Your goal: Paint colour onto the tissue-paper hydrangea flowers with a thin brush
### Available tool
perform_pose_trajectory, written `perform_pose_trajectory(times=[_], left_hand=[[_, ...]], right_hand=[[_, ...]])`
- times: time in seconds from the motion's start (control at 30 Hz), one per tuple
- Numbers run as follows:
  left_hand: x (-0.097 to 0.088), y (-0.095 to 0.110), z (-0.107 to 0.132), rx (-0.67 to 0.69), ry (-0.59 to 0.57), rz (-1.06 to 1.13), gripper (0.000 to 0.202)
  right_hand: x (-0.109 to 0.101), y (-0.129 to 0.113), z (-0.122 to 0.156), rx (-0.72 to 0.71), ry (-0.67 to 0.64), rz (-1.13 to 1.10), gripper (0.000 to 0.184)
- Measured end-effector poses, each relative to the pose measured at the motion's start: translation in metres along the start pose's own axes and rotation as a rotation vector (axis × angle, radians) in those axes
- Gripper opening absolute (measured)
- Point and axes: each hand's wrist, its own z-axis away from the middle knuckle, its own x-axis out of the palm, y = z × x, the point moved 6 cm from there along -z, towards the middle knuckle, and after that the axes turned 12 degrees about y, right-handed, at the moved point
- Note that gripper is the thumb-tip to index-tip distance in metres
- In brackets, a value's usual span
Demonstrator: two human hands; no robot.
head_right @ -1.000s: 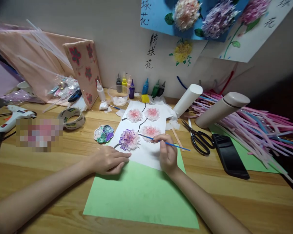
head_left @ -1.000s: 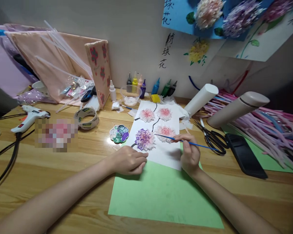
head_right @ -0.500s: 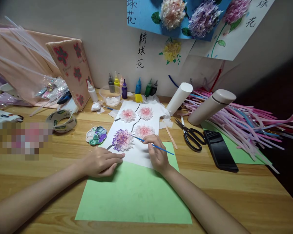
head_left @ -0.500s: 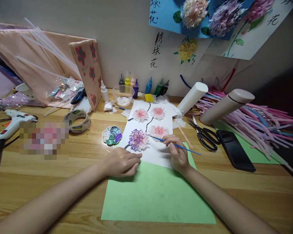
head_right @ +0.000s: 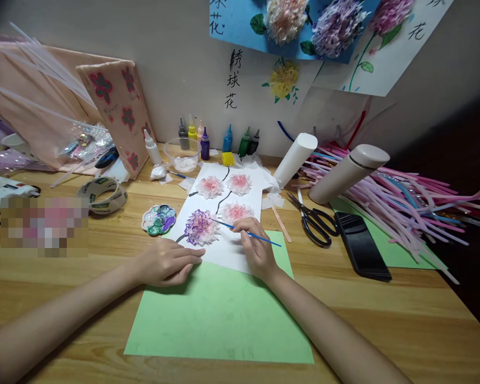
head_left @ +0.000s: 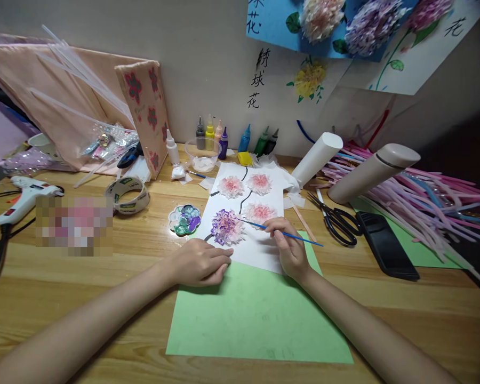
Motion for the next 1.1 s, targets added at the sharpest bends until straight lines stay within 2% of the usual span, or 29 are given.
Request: perform_pose_trajectory(times=[0.53,0.73,0.9,1.1], left_hand=[[0.000,0.001,0.000,0.015,0.017,-0.018,0.025],[0.000,0.000,0.000,0.016,0.028,-0.021,0.024],[-0.001,0.001,-0.001,0.016,0.014,-0.030,0.025],[-0.001,0.001,-0.001,0.011,0.022,-0.023,0.023]], right_hand=[[-0.003,0.001,0.001,-0.014,0.032,-0.005,0.023],[-0.010,0.001,0.003,0.011,0.191,-0.108,0.019],[-0.004,0.003,0.005,0.040,0.106,-0.064,0.017],[-0.002,0.006,0.006,0.053,0.067,-0.019,0.019]])
